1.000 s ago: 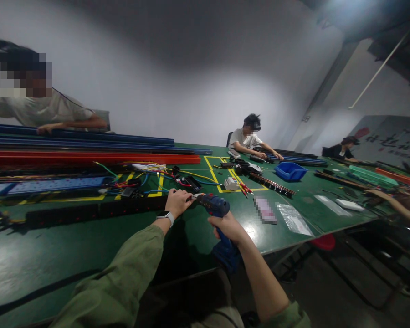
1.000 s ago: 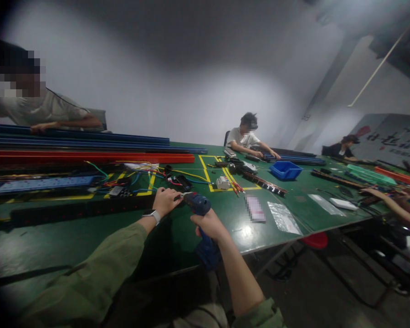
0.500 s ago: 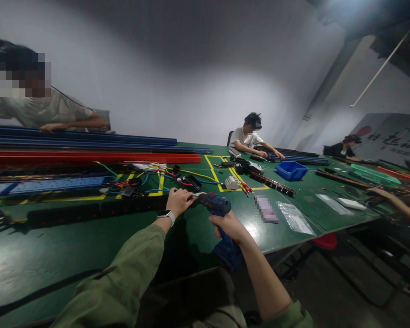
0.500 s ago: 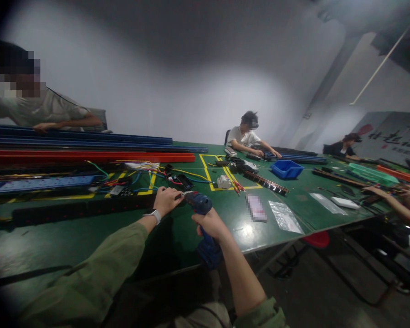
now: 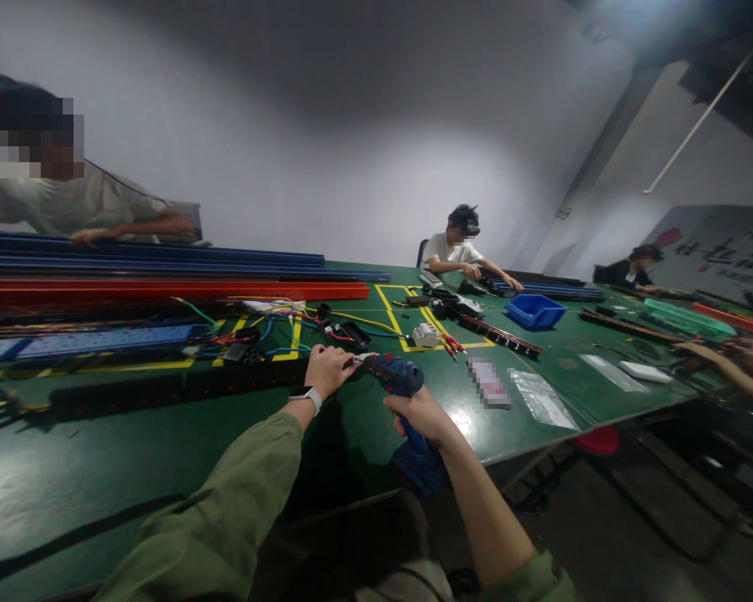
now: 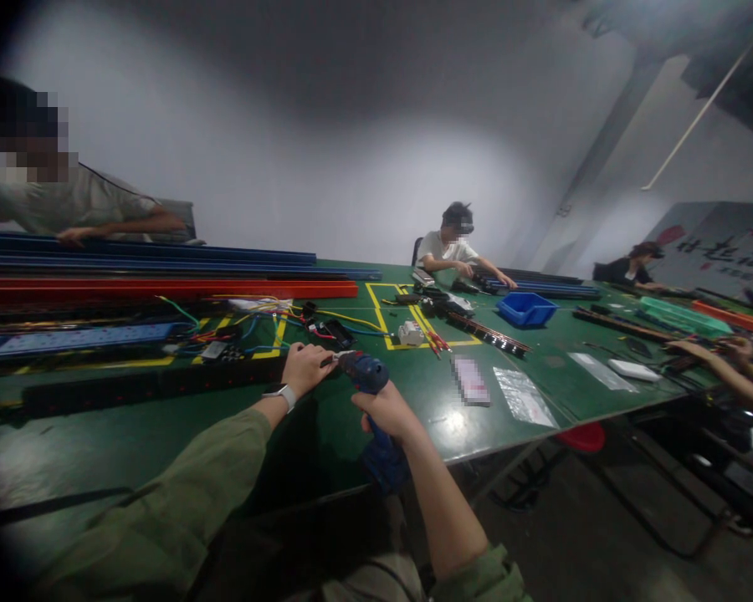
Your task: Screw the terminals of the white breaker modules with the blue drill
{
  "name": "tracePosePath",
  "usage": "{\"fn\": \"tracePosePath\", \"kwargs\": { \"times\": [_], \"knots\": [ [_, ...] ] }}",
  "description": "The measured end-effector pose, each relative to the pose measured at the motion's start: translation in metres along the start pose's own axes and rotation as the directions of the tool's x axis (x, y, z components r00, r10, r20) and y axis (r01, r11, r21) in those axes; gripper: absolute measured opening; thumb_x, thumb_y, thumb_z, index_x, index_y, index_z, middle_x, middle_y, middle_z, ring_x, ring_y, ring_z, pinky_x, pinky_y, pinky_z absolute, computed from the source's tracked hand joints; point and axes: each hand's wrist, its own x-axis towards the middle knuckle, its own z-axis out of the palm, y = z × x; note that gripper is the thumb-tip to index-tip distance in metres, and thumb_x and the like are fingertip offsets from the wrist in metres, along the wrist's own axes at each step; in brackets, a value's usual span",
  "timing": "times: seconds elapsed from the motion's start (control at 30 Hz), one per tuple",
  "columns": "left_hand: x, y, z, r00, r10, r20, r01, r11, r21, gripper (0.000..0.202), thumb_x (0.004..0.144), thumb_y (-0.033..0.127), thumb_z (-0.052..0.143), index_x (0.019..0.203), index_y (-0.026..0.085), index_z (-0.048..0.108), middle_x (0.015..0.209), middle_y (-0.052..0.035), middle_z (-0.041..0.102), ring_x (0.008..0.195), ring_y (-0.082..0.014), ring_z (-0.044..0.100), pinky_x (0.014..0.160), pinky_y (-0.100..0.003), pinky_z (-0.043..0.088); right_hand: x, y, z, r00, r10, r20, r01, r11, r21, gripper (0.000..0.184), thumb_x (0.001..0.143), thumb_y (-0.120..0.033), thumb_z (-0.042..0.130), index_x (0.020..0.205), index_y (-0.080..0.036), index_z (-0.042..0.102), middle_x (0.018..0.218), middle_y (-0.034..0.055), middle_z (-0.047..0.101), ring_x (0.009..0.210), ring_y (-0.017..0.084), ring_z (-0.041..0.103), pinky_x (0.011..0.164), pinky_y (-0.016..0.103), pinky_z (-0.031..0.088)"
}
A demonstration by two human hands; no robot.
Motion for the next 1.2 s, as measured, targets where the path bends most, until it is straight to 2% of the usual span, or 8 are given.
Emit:
{"fn": "tracePosePath", "kwargs": {
  "times": [0.27, 1.2],
  "knots": [
    [-0.0004, 0.0007, -0.0011, 1.0, -0.001, 0.0, 0.001, 1.0, -0.01, 0.034, 0.092, 0.052, 0.05, 0.095, 0.03, 0.076, 0.091, -0.0087, 0.074, 0.095, -0.0259, 0.061, 0.095, -0.047, 0.028, 0.0019, 0.0025, -0.0008, 1.0, -0.004, 0.004, 0.004, 1.0, -0.002, 0.023, 0.075, -0.028, 0.065, 0.093, -0.019, 0.054, 0.053, -0.0084, 0.049, 0.04, 0.011, 0.052, 0.042, 0.021, 0.036],
    [-0.0002, 0.0005, 0.0002, 1.0, 0.002, -0.002, -0.002, 1.0, -0.008, 0.035, 0.093, 0.053, 0.049, 0.096, 0.031, 0.076, 0.091, -0.0084, 0.074, 0.094, -0.0264, 0.061, 0.095, -0.048, 0.028, 0.0013, 0.0029, -0.0005, 1.0, -0.008, -0.005, 0.008, 1.0, -0.005, 0.024, 0.075, -0.029, 0.064, 0.094, -0.019, 0.056, 0.051, -0.0082, 0.049, 0.039, 0.012, 0.051, 0.04, 0.021, 0.034]
  ]
}}
